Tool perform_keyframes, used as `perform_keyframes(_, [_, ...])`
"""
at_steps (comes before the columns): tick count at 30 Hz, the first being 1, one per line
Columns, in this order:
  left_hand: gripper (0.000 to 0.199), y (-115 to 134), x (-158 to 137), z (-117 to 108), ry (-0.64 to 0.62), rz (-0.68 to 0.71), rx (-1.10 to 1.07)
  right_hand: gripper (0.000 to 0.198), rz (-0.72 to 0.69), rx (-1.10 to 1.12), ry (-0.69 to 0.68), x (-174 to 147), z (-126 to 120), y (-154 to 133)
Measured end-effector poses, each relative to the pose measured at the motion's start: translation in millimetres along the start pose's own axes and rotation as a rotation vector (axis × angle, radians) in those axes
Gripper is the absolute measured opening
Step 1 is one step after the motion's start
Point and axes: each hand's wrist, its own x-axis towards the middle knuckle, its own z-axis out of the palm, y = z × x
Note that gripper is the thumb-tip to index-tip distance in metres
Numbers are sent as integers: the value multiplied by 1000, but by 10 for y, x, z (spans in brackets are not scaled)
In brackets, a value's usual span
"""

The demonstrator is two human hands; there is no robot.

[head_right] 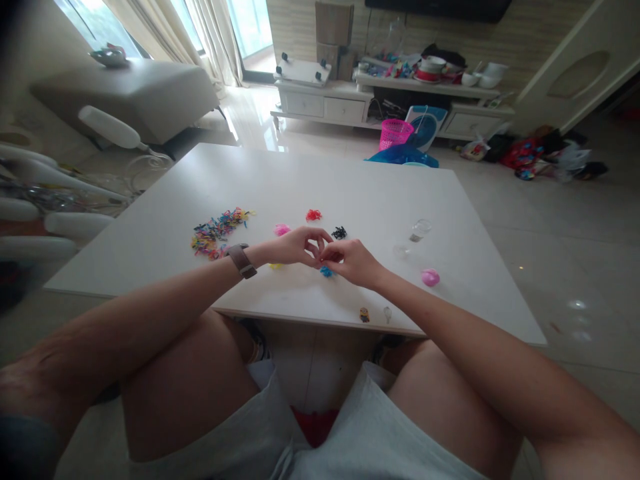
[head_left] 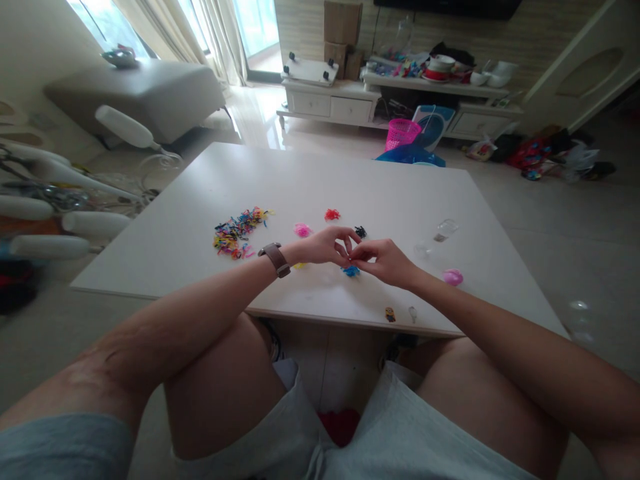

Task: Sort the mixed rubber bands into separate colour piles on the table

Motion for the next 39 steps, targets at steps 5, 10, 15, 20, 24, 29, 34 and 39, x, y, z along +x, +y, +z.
perform_keyframes(5, [53, -29, -1, 37, -23, 1, -27, 10, -2, -34, 1, -9, 2, 22])
perform_keyframes(10, [49, -92, -24, -208, 52, -83, 28, 11, 40, -115, 115, 14, -68, 63])
perform_keyframes(15, [37, -275, -124, -721, 495, -222, 259, 12, 104, -141, 190, 21, -156, 152])
perform_keyframes(20, [31, -450, -197, -993, 684, -340, 403, 12, 112, -161, 173, 19, -176, 195])
perform_keyframes(24, [27, -486, -189, -1020, 674, -365, 449, 11, 101, -185, 164, 27, -171, 172])
perform_keyframes(29, [25, -468, -193, -1041, 678, -376, 476, 9, 74, -213, 144, 34, -176, 189])
perform_keyframes(34, [22, -458, -241, -1080, 728, -347, 500, 7, 67, -238, 93, 35, -189, 275])
perform_keyframes(39, [21, -448, -262, -1078, 729, -367, 511, 7, 90, -250, 6, 45, -114, 377])
